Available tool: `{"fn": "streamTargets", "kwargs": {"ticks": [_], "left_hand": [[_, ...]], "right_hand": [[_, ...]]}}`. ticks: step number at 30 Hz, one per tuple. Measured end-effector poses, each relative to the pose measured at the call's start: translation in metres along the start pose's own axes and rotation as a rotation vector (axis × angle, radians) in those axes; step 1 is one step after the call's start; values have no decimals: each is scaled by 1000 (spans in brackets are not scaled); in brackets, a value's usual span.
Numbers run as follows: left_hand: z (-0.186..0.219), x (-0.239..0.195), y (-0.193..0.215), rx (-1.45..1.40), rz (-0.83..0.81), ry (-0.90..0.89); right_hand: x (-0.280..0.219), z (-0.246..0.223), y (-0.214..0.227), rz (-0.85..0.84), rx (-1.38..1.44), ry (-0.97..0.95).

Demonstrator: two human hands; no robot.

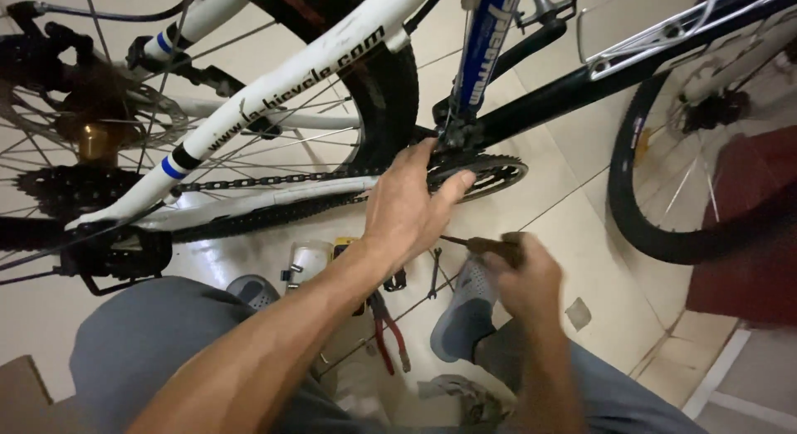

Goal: The person uses a screwdriver and a power drill to remove the crank arm and chainring from a bicycle. They then use a wrench to tighten the bottom bracket bolts.

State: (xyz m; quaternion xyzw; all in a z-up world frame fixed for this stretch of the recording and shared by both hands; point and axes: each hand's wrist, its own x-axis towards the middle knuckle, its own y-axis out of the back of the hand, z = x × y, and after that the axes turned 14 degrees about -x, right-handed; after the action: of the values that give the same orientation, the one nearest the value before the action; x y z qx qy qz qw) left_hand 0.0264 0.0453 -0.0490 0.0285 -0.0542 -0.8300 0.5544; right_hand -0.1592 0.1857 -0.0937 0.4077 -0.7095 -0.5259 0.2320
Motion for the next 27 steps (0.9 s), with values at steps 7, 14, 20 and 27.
{"fn": "streamTargets", "kwargs": {"ticks": [7,14,20,27], "left_hand": [[3,10,-7,-163,41,82],[4,17,-4,-266,60,106],[21,22,-1,-190,23,324],[20,25,-4,-108,9,349]], "right_hand": [[-34,-43,100,256,303,-49],[-33,-25,48,226,244,-270],[-31,-49,114,590,27,41],[19,-47,210,775,-975,630]]}}
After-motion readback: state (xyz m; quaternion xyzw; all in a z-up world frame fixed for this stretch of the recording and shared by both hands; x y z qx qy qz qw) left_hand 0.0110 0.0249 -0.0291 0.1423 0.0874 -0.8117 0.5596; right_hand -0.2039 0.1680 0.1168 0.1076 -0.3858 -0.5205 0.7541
